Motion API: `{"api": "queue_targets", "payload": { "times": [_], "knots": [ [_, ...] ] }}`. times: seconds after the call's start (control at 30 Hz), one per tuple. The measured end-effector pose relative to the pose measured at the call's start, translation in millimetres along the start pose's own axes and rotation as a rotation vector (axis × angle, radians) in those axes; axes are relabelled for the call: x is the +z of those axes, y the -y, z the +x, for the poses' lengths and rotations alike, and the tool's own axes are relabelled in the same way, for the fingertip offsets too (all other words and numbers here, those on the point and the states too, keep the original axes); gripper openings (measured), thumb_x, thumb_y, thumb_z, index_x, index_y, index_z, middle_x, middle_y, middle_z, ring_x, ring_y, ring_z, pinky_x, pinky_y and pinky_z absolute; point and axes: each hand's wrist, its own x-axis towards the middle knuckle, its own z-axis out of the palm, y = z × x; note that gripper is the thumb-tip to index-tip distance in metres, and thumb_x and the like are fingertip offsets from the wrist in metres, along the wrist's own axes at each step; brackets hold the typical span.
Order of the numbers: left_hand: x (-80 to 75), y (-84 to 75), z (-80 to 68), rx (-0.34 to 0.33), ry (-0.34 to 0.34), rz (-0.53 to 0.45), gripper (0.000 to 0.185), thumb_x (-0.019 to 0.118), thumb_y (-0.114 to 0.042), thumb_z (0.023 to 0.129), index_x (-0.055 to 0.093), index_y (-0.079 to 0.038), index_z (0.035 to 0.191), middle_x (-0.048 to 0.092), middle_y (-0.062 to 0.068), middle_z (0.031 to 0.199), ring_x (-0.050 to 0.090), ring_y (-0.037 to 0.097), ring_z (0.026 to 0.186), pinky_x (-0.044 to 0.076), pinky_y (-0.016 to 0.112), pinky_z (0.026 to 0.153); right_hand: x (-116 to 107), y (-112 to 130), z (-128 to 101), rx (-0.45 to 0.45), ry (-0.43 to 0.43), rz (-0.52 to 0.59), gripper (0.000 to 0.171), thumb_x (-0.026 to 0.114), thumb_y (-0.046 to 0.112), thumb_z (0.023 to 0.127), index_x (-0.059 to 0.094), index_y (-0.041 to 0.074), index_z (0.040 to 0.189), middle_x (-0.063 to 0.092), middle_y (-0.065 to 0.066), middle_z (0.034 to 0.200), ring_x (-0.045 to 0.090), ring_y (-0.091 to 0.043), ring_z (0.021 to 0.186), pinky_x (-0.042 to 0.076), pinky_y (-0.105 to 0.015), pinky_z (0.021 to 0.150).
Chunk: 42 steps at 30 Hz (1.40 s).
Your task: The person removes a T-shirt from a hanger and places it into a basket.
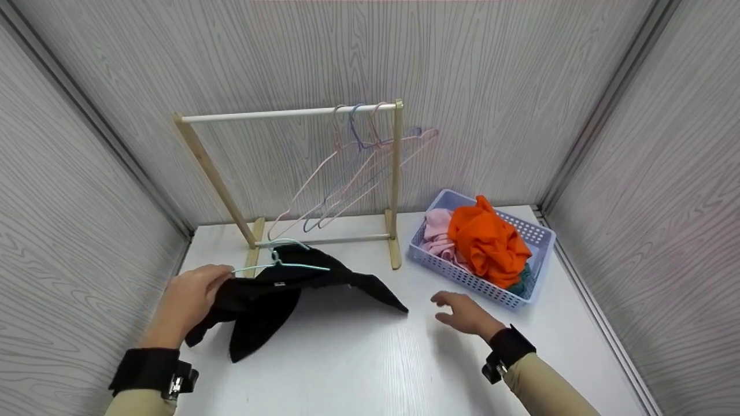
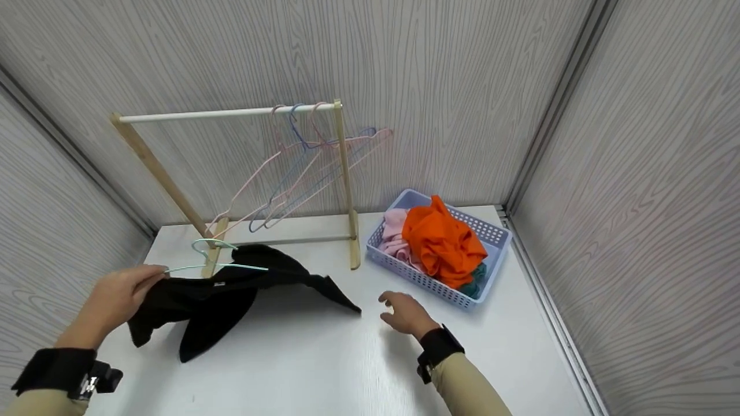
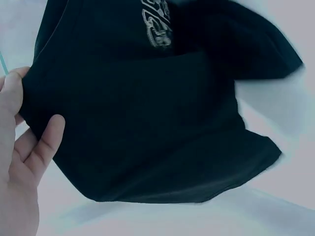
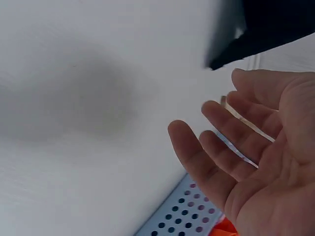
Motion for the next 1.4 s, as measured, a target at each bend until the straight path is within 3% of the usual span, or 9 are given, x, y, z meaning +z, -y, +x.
{"api": "queue_targets", "payload": {
  "times": [0.23,0.37,0.47,0.7,0.9,1.07,1.13,1.23,1.4],
  "knots": [
    [10.5,-55.6,37.7,0.063,-0.036,-0.029,0.01,0.068,-0.012,0.089,0.073,-0.012,0.098,0.076,0.006,0.093,0.073,0.028,0.085,0.057,0.045,0.071,-36.3,48.5,4.0,-0.033,-0.339,0.201,0.038,0.048,0.039,0.102,0.056,0.017,0.132,0.062,-0.007,0.125,0.062,-0.023,0.098,0.058,-0.034,0.059],
    [17.5,-86.8,57.3,0.053,-0.028,-0.065,0.01,0.066,-0.014,0.091,0.074,-0.015,0.098,0.076,0.003,0.093,0.073,0.025,0.088,0.057,0.043,0.074,-56.1,70.1,-0.2,-0.172,-0.499,0.122,0.034,0.049,0.034,0.102,0.059,0.017,0.131,0.064,-0.003,0.125,0.063,-0.02,0.102,0.059,-0.034,0.065],
    [24.3,-109.8,71.1,0.059,-0.029,-0.099,0.011,0.065,-0.015,0.092,0.075,-0.016,0.098,0.076,0.002,0.093,0.073,0.023,0.09,0.057,0.041,0.077,-69.0,81.1,-3.6,-0.311,-0.605,0.034,0.029,0.055,0.025,0.1,0.063,0.013,0.125,0.067,-0.003,0.119,0.063,-0.018,0.102,0.057,-0.034,0.08],
    [34.5,-149.6,94.3,0.097,-0.009,-0.201,0.014,0.062,-0.021,0.095,0.074,-0.015,0.099,0.076,-0.001,0.094,0.073,0.021,0.087,0.057,0.04,0.073,-86.1,88.6,-7.9,-0.584,-0.76,0.028,0.024,0.067,0.005,0.09,0.071,0.009,0.113,0.072,-0.004,0.104,0.064,-0.017,0.095,0.047,-0.016,0.093],
    [42.3,-163.9,97.3,0.075,0.122,-0.209,0.013,0.061,-0.022,0.096,0.072,-0.016,0.098,0.075,-0.001,0.09,0.072,0.021,0.081,0.055,0.042,0.071,-83.4,78.2,-6.9,-0.532,-0.847,0.069,0.016,0.071,0.006,0.087,0.075,0.008,0.102,0.075,-0.005,0.095,0.069,-0.017,0.089,0.047,-0.011,0.087],
    [50.9,-179.7,99.8,0.066,0.253,-0.237,0.018,0.061,-0.023,0.096,0.072,-0.015,0.108,0.074,0.001,0.104,0.071,0.021,0.097,0.055,0.041,0.085,-70.7,72.2,-5.2,-0.462,-0.893,0.057,0.01,0.076,0.011,0.083,0.077,0.012,0.093,0.076,-0.001,0.088,0.072,-0.015,0.084,0.051,-0.015,0.081],
    [55.4,-187.3,102.4,0.089,0.274,-0.275,0.02,0.06,-0.024,0.097,0.071,-0.013,0.109,0.074,0.001,0.104,0.07,0.02,0.097,0.055,0.04,0.086,-65.3,73.6,-4.0,-0.468,-0.879,0.041,0.01,0.077,0.011,0.082,0.077,0.012,0.092,0.076,0.001,0.087,0.072,-0.015,0.083,0.052,-0.018,0.08],
    [61.3,-195.4,105.0,0.111,0.286,-0.321,0.021,0.058,-0.028,0.097,0.07,-0.012,0.095,0.073,0.001,0.09,0.069,0.017,0.081,0.055,0.038,0.076,-57.6,76.0,-2.1,-0.485,-0.835,0.011,0.011,0.078,0.01,0.081,0.077,0.011,0.092,0.076,0.001,0.088,0.072,-0.015,0.083,0.054,-0.021,0.08],
    [68.2,-193.6,102.5,0.108,0.299,-0.326,0.024,0.059,-0.029,0.096,0.065,-0.013,0.079,0.067,-0.003,0.071,0.06,0.011,0.064,0.05,0.033,0.064,-54.3,72.3,-5.2,-0.463,-0.719,-0.052,0.011,0.077,0.012,0.082,0.077,0.011,0.093,0.076,0.001,0.089,0.071,-0.012,0.082,0.056,-0.028,0.077]
  ]
}}
